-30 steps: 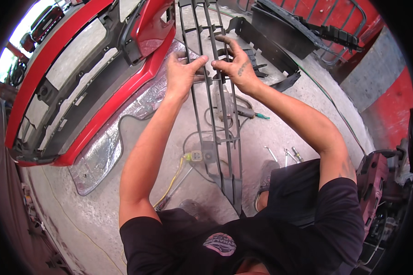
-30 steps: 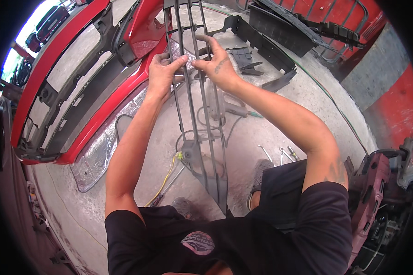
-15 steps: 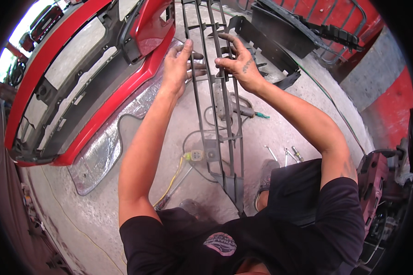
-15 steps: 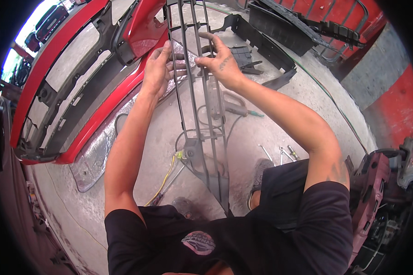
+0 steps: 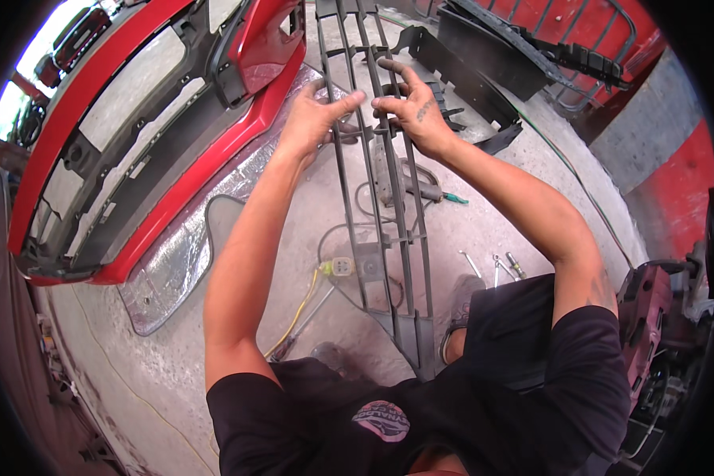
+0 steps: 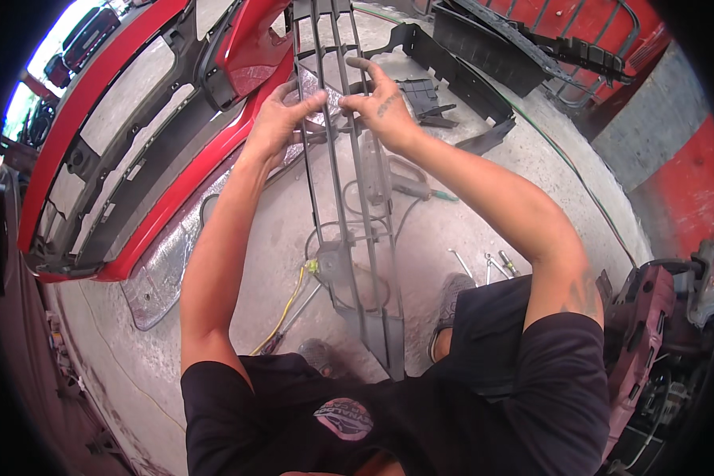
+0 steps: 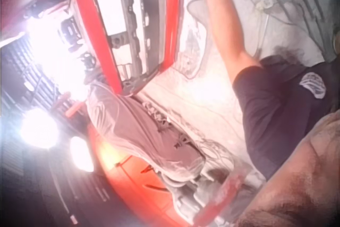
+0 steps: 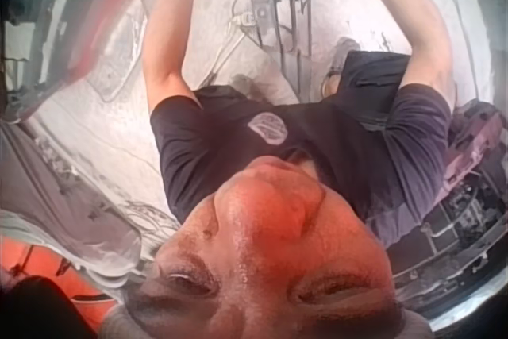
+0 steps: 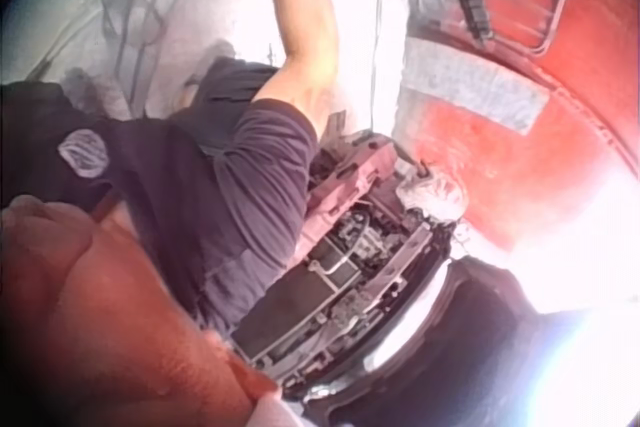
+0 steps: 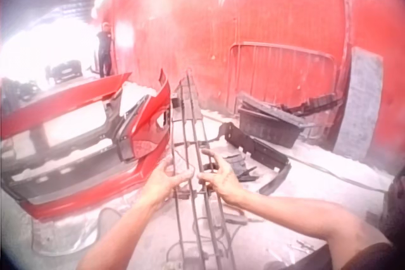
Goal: The person holds a plastic car grille piece, wipes its surfaces by hand, and applies heat to specific areas using a heat gun.
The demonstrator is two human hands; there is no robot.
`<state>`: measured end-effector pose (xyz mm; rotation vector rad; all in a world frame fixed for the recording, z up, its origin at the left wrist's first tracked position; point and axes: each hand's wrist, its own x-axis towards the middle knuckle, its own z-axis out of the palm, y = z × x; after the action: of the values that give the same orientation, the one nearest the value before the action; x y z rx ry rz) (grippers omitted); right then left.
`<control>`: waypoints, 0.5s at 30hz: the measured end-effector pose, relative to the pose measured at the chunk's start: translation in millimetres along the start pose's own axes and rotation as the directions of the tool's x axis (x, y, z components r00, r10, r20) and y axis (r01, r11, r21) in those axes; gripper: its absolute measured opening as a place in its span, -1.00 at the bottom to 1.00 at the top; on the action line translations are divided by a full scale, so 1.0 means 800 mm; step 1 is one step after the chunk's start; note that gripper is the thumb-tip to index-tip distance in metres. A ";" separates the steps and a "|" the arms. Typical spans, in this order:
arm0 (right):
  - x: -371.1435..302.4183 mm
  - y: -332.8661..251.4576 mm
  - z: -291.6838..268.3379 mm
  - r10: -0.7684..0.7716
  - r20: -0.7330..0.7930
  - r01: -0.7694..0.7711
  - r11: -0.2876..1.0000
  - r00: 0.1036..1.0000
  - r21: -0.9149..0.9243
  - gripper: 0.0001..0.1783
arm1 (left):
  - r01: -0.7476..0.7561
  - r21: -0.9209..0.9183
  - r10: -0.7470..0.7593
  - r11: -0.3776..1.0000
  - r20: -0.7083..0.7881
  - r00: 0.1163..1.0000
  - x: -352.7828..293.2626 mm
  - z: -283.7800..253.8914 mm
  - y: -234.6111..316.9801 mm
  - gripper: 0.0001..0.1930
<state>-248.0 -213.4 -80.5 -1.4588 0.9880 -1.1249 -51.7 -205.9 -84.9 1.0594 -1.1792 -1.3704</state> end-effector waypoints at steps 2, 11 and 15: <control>0.006 0.006 -0.006 -0.021 -0.002 0.021 0.999 1.000 -0.041 -0.21 | -0.029 0.035 0.027 0.999 0.041 0.999 -0.014 0.007 0.000 -0.09; 0.015 0.021 -0.012 -0.025 0.000 0.025 0.999 1.000 0.026 -0.24 | -0.052 -0.032 0.055 0.998 0.100 0.993 -0.013 0.011 0.002 -0.07; 0.017 0.012 -0.015 -0.025 -0.022 0.026 0.999 0.999 0.031 -0.22 | -0.032 -0.103 0.037 0.994 0.048 0.998 -0.011 0.011 -0.001 -0.24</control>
<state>-256.9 -231.1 -87.4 -1.4407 0.9649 -1.1721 -59.2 -196.5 -84.2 0.9338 -1.1456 -1.4219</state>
